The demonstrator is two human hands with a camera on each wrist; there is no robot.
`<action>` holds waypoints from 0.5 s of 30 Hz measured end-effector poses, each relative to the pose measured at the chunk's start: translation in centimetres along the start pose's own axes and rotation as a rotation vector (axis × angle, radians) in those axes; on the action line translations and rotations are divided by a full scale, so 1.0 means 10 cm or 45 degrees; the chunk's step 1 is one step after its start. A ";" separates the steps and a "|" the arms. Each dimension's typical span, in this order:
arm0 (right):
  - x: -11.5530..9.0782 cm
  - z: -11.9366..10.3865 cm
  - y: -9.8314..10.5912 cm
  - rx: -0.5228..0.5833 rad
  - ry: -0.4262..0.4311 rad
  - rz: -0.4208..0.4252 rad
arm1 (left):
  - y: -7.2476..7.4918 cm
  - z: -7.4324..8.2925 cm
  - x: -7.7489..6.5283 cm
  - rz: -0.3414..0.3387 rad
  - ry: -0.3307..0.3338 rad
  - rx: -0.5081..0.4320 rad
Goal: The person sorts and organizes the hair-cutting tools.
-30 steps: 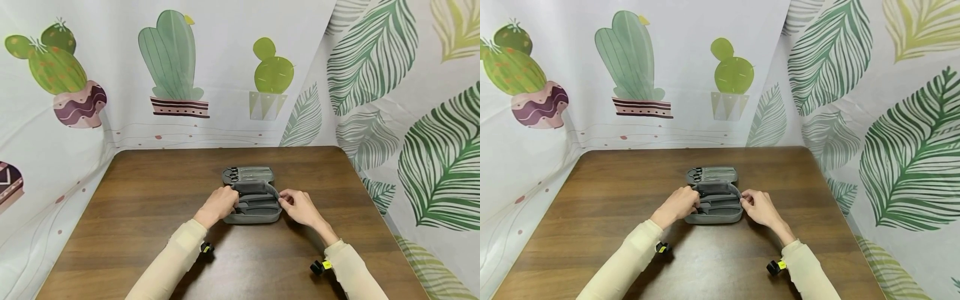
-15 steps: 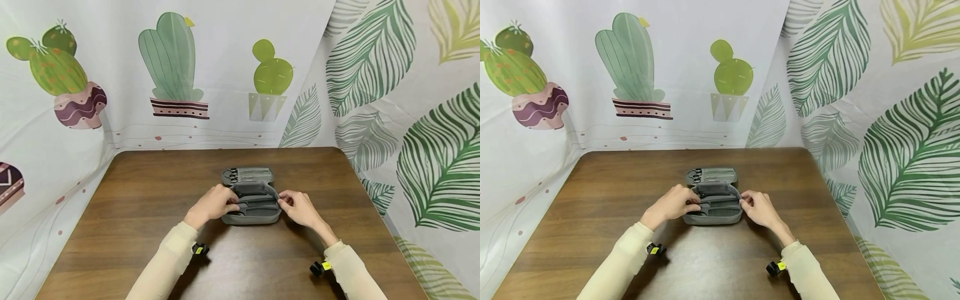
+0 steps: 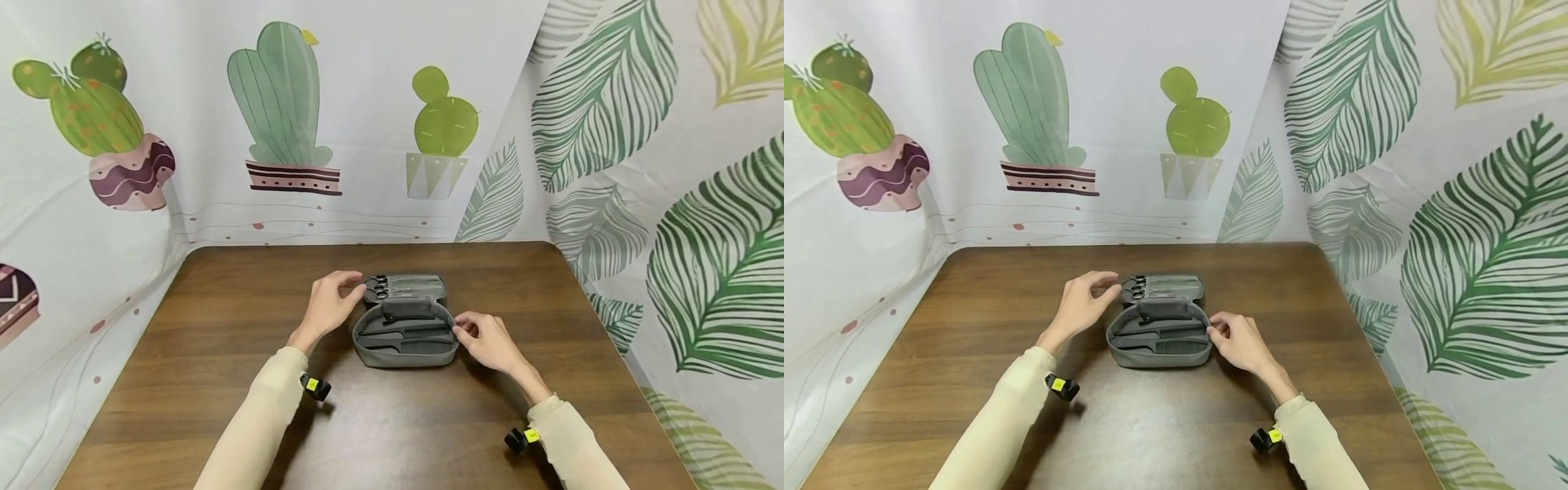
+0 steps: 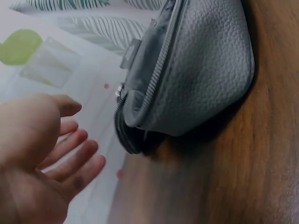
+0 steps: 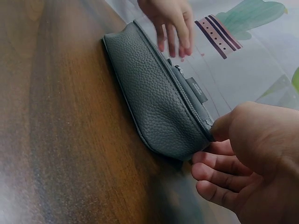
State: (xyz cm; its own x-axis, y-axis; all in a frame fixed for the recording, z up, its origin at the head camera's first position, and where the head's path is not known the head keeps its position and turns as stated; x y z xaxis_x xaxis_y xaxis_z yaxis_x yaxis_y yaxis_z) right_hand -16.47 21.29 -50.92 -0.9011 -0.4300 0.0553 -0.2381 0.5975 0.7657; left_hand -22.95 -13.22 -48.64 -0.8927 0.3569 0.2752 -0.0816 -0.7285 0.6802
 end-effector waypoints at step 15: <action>-0.01 -0.02 0.00 0.000 0.001 0.004 | -0.21 -0.30 0.09 -0.259 0.627 -0.749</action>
State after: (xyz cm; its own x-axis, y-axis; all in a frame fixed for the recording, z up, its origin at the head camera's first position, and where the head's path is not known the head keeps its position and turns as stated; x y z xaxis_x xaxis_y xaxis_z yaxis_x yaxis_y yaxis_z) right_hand -16.33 21.17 -50.82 -0.9016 -0.4285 0.0585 -0.2350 0.5989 0.7655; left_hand -24.94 -13.08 -51.87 -0.9171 0.3171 -0.2415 -0.3628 -0.9151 0.1760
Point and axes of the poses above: each hand's wrist, its own x-axis towards the middle knuckle, its own y-axis out of the back of the hand, z = x × y, the point moved 1 cm from there along x, towards the middle knuckle, and after that the axes turned 12 degrees about -z, right-handed, at the moved point
